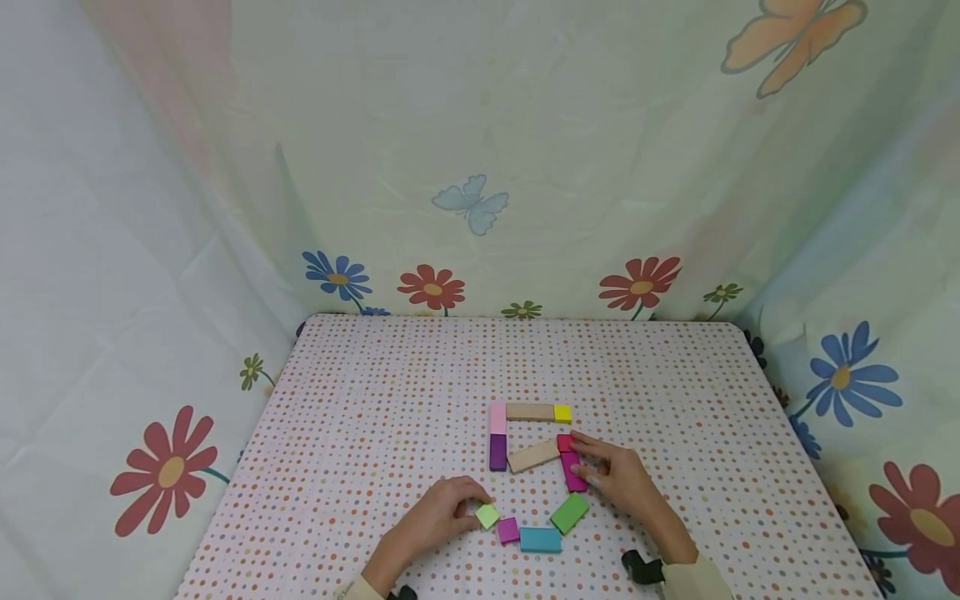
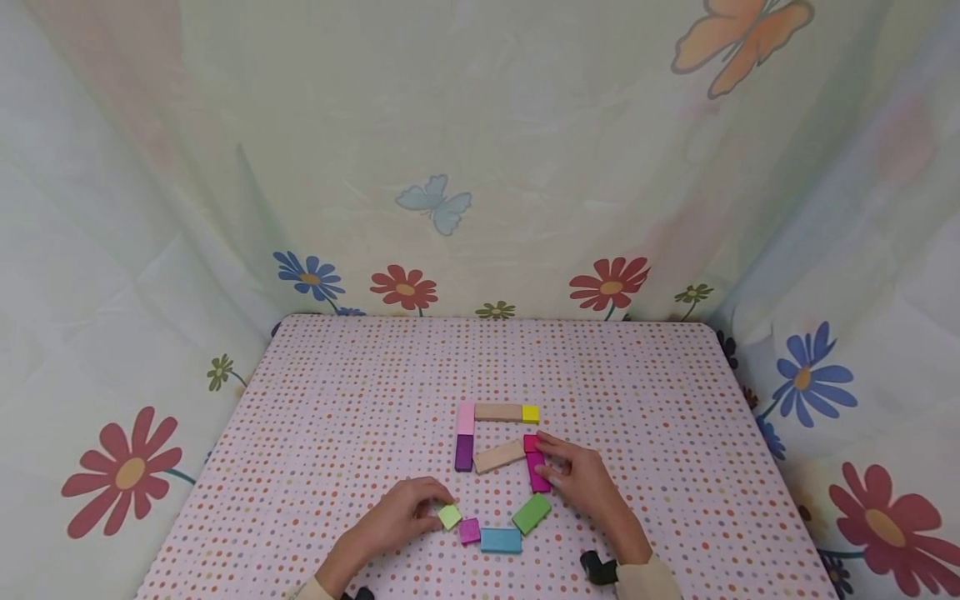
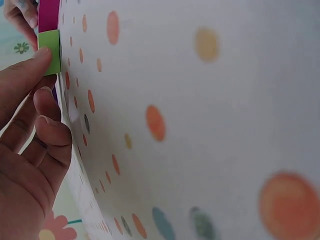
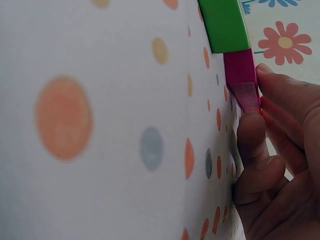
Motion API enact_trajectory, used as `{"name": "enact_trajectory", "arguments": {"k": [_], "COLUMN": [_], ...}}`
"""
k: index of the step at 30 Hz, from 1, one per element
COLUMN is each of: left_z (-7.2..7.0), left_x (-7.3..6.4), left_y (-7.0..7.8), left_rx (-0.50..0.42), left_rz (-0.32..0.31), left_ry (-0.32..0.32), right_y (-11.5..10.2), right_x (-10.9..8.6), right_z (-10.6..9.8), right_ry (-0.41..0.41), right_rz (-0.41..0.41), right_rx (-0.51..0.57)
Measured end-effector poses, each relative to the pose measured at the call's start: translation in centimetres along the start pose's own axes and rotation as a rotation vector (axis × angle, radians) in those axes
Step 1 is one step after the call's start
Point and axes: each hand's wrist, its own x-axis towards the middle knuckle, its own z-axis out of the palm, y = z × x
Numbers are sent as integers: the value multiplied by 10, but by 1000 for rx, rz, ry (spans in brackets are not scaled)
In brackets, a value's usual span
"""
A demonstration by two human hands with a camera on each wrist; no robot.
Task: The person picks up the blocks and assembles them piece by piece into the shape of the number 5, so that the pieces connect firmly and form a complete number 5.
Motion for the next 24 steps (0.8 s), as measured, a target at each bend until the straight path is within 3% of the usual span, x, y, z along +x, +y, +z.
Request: {"name": "enact_trajectory", "arguments": {"k": [15,24], "left_z": [1,-11], "left_x": [-4,-10], "left_y": [-1,-3], "left_rx": [1,37], "left_rz": [38,-33], "left_ry": [11,64], "right_y": [-2,-12], "right_x": [0,-1], "right_z": [-1,3], "right_ry": [-5,54], "right_rz": [1,-91], "right_rx": [-9,-225]}}
